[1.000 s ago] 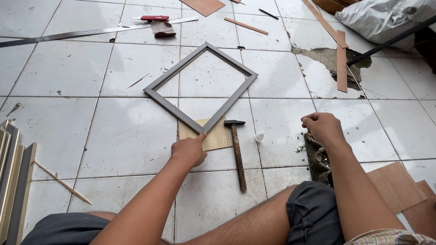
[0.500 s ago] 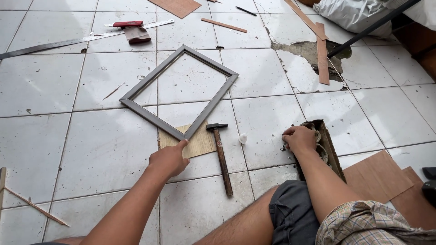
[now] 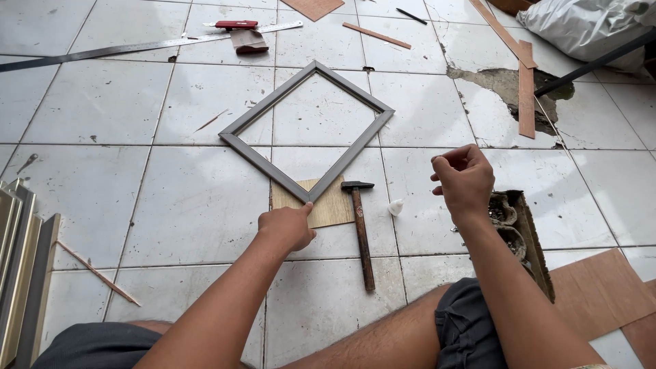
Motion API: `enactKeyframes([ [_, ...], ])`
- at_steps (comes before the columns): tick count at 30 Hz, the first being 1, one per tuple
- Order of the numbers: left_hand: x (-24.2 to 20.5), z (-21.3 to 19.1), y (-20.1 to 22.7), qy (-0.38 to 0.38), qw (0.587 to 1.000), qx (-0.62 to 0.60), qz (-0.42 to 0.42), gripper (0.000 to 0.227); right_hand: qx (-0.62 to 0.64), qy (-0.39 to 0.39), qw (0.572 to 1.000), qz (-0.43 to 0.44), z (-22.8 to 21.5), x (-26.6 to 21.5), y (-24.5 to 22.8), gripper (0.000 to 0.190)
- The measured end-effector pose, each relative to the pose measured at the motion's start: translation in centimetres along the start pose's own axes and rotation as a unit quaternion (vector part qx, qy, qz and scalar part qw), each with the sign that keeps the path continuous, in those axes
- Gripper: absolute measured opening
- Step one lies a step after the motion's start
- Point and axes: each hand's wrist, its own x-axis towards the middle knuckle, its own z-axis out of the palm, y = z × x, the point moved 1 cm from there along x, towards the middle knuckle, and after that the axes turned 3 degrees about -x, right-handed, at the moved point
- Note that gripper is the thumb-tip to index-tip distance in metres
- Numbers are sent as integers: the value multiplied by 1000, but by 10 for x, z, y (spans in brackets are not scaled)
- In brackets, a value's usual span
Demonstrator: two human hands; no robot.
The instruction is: Assembling a picture frame by aligning a corner support and hammering a nail into it.
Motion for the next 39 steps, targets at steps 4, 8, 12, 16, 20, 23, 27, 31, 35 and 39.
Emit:
enactKeyframes([
  [4, -1, 0, 1, 4, 1000, -9, -12, 54, 74, -72, 994, -46, 44, -17, -45, 16],
  [8, -1, 1, 1, -8, 1000, -2, 6, 55, 98, -159, 982, -19, 91, -28, -49, 13],
  [12, 3, 4, 1, -14, 1000, -21, 4, 57, 26, -219, 975, 35, 126, -37, -24, 14],
  [16, 5, 3, 1, -30, 999, -25, -11, 58, -23, -263, 964, 26, 141, -40, -8, 17],
  [20, 11, 1, 1, -47, 999, -9, -13, 58, -54, -283, 958, -3, 152, -40, 3, 18],
  [23, 15, 3, 1, -57, 998, 6, -2, 57, -82, -286, 954, -43, 157, -42, 13, 19],
  [27, 16, 3, 0, -70, 997, -7, -6, 57, -129, -278, 943, -129, 160, -44, 19, 23],
  [31, 13, -2, 0, -81, 997, -13, -10, 58, -160, -288, 929, -166, 159, -45, 14, 31],
  [35, 11, 0, 3, -84, 996, 5, 4, 60, -155, -266, 933, -188, 156, -47, 11, 44],
  [39, 11, -2, 3, -83, 996, -13, -10, 60, -151, -262, 936, -181, 157, -47, 8, 46],
])
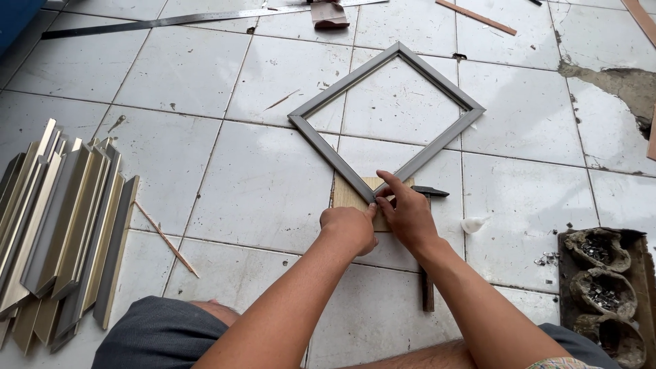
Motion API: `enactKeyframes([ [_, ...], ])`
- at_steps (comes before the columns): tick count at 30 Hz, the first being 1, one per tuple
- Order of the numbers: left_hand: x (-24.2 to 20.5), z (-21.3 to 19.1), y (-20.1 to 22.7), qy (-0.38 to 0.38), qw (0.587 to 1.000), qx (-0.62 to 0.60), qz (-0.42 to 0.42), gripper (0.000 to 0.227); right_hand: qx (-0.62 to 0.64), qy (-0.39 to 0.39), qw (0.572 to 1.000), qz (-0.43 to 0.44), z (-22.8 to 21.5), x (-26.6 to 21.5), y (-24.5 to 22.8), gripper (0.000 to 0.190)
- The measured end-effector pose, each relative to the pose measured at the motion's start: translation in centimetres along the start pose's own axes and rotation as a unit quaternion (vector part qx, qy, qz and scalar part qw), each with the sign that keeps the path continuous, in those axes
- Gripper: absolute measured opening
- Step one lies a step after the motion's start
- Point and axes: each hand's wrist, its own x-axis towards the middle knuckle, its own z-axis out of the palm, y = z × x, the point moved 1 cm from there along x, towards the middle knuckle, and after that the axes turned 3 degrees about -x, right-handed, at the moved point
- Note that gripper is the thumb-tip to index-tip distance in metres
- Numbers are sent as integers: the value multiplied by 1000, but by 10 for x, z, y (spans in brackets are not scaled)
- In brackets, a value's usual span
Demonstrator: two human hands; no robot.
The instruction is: Assembling a picture frame by aligning a corner support and hammering a nail into it.
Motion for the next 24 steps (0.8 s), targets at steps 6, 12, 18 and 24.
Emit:
enactKeyframes([
  [6, -1, 0, -1, -6, 1000, 7, 5, 61, -7, -3, 1000, 9, 2, 1, 4, 49],
  [12, 4, 3, -1, -8, 1000, -9, -8, 62, -2, -4, 1000, 14, 1, 1, 2, 49],
  [18, 0, 3, 0, 9, 1000, 2, 0, 62, -11, 9, 999, 28, -7, -3, -4, 46],
  [24, -9, 4, 0, 38, 999, 25, 15, 60, -176, -22, 978, 108, -29, -25, 1, 46],
])
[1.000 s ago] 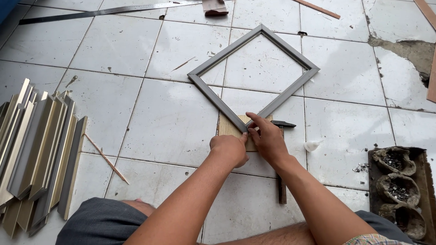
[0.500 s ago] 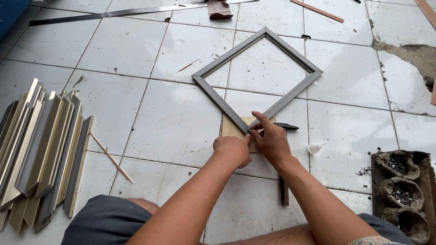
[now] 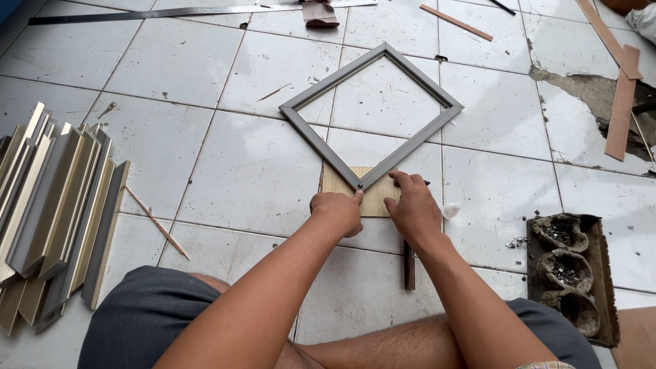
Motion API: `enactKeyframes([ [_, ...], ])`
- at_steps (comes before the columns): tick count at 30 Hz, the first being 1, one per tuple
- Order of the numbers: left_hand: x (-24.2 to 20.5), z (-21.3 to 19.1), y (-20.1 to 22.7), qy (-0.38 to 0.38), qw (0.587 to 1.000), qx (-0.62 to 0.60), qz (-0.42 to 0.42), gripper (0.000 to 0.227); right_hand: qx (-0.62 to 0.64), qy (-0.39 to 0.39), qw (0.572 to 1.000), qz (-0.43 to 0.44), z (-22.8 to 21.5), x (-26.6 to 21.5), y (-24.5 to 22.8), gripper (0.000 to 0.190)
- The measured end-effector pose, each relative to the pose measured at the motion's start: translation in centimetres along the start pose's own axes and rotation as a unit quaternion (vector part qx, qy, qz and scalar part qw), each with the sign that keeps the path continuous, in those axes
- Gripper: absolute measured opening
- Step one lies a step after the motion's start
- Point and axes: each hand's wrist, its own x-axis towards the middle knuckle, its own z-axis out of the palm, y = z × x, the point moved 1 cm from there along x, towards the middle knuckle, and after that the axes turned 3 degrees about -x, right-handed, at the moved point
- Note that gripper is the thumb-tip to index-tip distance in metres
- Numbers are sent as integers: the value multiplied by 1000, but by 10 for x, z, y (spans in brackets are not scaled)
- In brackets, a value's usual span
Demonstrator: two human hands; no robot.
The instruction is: Assembling a picture frame by aligning a corner support and hammering a nail into it.
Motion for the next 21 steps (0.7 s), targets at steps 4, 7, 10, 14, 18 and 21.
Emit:
enactKeyframes([
  [4, 2, 5, 0, 22, 1000, 1, -5, 61, -80, -50, 994, 48, 18, -16, 21, 64],
  [7, 4, 11, 0, 22, 1000, 7, -3, 62, -46, -70, 994, 76, 17, -27, 18, 68],
  [10, 6, 15, 0, 23, 1000, 4, -6, 62, 71, -79, 982, 156, 35, -28, 31, 72],
  [14, 12, 19, 0, 34, 999, -1, -6, 64, 184, -1, 969, 167, 28, -44, 11, 60],
  [18, 7, 15, 0, 30, 1000, 6, -5, 65, 240, 49, 967, 75, 23, -58, -9, 39],
  [21, 1, 11, 0, 1, 1000, 6, -14, 66, 138, 17, 990, 15, 25, -62, -16, 45],
])
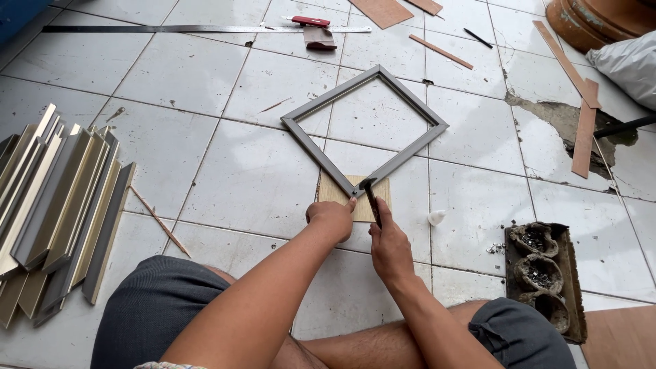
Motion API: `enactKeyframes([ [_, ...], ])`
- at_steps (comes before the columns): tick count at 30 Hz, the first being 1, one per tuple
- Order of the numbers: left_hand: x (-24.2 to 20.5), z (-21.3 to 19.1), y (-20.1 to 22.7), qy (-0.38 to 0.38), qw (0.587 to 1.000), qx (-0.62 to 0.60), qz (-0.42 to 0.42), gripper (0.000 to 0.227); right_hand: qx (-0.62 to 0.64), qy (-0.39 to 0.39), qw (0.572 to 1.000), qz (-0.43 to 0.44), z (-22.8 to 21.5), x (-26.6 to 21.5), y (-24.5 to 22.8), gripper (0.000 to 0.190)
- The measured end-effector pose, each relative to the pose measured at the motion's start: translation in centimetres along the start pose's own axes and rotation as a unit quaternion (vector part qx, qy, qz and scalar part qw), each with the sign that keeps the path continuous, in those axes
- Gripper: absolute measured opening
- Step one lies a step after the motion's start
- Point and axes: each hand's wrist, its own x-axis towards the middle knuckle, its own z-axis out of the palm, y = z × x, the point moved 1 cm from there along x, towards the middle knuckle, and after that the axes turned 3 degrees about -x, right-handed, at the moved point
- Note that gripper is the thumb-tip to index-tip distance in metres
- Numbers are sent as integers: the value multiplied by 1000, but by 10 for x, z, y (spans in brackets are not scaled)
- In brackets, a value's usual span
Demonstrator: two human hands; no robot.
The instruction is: Assembling a picture frame by aligning a corner support and hammering a nail into it.
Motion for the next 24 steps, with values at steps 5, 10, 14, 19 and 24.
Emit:
enactKeyframes([
  [5, 1, 1, -1, 1, 1000, 12, 5, 65, 19, 54, 998, -21, -9, -2, -13, 46],
  [10, 3, 2, -1, -3, 1000, 21, 5, 65, 4, 28, 1000, 3, 1, 3, -1, 48],
  [14, 4, -1, -1, -6, 1000, 21, 0, 66, -40, 7, 999, -1, -7, 4, -7, 50],
  [19, 3, 2, -1, 4, 1000, 9, 2, 66, 62, 136, 986, -79, 2, 4, 0, 50],
  [24, -8, -6, 0, -18, 1000, 15, 4, 63, -61, -39, 997, 19, 6, 5, 3, 51],
])
